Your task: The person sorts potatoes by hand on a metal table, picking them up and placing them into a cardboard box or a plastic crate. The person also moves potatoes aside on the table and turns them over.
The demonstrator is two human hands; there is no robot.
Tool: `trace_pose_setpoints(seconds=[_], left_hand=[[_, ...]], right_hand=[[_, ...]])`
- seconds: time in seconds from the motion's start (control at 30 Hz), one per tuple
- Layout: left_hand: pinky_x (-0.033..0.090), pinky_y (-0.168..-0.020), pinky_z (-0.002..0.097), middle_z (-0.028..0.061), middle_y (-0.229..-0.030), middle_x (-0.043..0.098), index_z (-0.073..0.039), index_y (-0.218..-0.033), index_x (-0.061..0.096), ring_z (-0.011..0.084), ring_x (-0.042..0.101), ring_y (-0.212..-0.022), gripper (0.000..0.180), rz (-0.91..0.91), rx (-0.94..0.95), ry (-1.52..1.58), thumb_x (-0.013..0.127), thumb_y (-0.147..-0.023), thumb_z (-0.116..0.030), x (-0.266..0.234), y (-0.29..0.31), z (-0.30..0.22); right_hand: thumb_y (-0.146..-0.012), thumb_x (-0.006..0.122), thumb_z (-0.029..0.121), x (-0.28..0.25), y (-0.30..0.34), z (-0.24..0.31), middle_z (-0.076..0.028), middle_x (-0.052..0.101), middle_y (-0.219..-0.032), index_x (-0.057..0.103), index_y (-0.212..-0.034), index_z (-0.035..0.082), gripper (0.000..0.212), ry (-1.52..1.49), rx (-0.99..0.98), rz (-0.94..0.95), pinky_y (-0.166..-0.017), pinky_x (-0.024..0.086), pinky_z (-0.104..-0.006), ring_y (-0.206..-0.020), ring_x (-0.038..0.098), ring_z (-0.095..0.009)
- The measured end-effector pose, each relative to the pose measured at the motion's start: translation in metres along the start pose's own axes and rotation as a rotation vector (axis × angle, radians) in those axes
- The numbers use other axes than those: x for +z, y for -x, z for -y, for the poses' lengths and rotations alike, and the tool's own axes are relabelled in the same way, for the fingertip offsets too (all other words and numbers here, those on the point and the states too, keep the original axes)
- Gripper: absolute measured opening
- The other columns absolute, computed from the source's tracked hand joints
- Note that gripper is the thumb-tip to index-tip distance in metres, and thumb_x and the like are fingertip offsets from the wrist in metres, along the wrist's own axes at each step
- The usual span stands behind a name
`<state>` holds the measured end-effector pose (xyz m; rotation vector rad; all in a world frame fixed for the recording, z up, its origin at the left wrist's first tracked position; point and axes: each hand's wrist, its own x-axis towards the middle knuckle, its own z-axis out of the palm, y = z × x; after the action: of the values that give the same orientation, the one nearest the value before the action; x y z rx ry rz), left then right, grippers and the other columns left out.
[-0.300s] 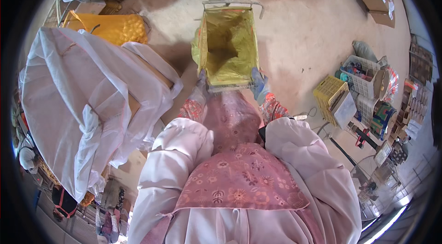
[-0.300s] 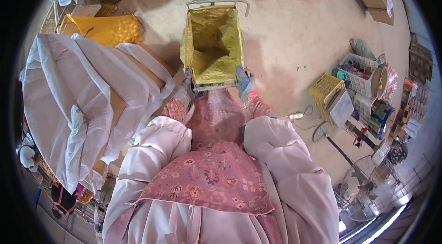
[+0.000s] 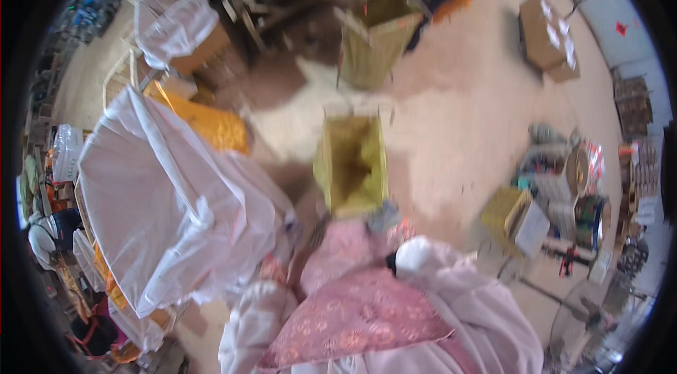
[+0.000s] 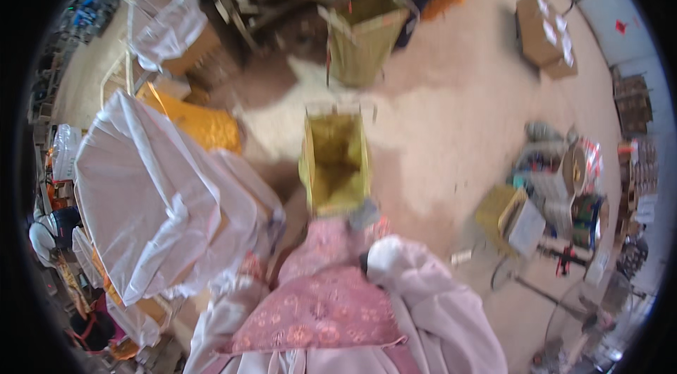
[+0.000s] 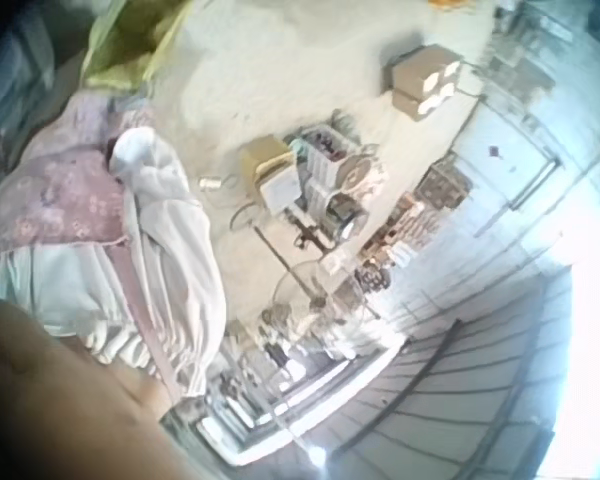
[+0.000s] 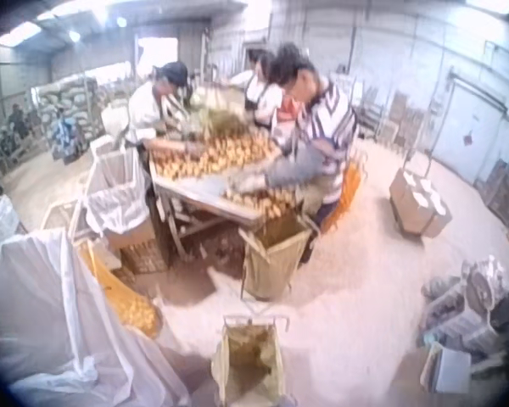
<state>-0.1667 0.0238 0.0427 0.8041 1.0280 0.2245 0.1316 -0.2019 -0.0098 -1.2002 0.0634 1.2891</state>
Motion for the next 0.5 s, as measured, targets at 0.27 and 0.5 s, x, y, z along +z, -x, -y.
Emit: trace_pose_setpoints(seconds=[0.27,0.5], left_hand=[[0.046,-0.051,0.0422,0.0119,-0.072,0.067,-0.004,-0.086,0.067,0.0251,0.06,-0.056,0.029,-0.388,-0.163,-0.454,0.051,-0.091,-0.027,-0.075,0.056,-0.006],[0.046,-0.051,0.0416,0.0094,-0.071,0.065,-0.006,-0.083,0.067,0.0237,0.059,-0.056,0.026,-0.332,-0.288,-0.493,0.053,-0.089,-0.027,-0.036,0.026,-0.021]], right_hand=[[-0.095,0.052,0.039,-0.11,-0.018,0.066,-0.003,0.066,-0.098,0.068,-0.103,0.015,0.03,-0.413,0.079,-0.465,-0.075,0.053,-0.0415,-0.087,0.063,-0.027],[-0.095,0.052,0.04,-0.126,0.024,0.128,-0.003,0.064,-0.095,0.067,-0.1,0.015,0.029,-0.154,0.207,-0.685,-0.073,0.052,-0.0404,-0.084,0.061,-0.026]])
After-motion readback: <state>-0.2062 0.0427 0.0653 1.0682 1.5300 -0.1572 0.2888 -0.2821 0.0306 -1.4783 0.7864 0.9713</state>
